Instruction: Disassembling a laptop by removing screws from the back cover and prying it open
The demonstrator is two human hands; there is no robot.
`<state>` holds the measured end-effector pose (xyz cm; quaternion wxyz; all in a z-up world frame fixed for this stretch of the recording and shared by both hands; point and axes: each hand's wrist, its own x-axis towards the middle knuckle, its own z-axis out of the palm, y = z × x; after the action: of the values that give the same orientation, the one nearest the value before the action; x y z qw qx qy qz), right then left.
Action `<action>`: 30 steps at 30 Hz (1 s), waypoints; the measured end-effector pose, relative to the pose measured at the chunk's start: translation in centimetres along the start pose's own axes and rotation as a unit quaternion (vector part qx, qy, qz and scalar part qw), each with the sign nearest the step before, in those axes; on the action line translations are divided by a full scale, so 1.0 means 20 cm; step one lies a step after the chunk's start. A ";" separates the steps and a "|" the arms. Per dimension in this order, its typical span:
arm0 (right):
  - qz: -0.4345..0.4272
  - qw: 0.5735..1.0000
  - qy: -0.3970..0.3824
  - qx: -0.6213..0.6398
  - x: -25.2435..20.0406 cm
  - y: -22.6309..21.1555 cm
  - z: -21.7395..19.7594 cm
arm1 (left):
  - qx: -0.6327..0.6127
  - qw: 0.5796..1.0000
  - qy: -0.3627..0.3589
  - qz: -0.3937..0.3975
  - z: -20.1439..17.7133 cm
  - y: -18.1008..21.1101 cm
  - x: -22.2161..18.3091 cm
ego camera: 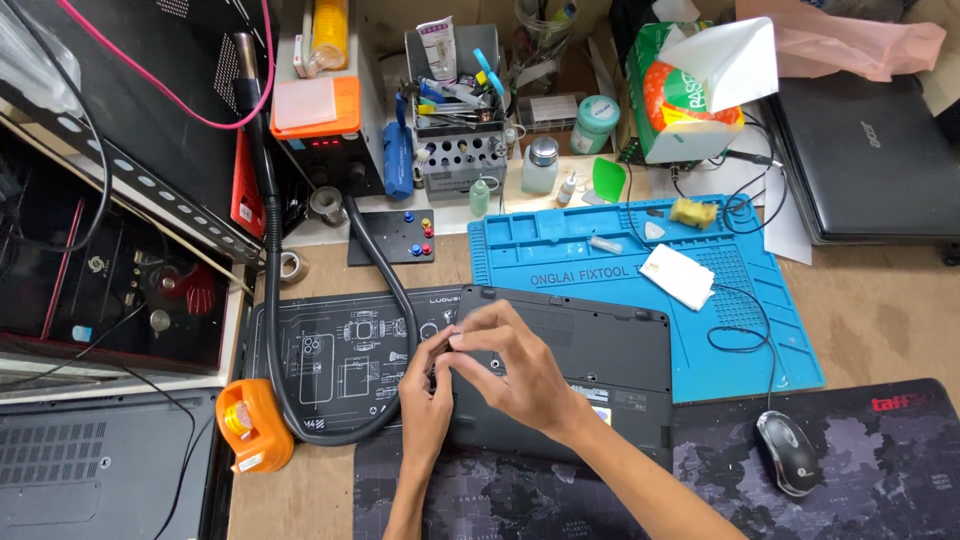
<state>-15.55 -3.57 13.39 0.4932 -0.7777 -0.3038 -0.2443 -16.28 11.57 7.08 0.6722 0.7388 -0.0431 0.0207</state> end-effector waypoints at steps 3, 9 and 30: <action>0.002 0.999 -0.015 0.051 0.05 -0.07 -0.02 | 0.011 1.000 0.021 -0.015 0.00 0.00 -0.02; 0.005 1.000 0.016 0.016 0.01 -0.03 -0.01 | 0.021 0.999 0.041 -0.013 0.00 0.02 -0.02; 0.008 0.999 0.010 0.042 0.03 -0.04 0.00 | 0.053 0.997 0.037 0.031 0.00 0.01 -0.02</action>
<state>-15.65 -3.14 14.20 0.5308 -0.7560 -0.3026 -0.2351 -16.73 11.49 7.19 0.6323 0.7704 -0.0402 0.0713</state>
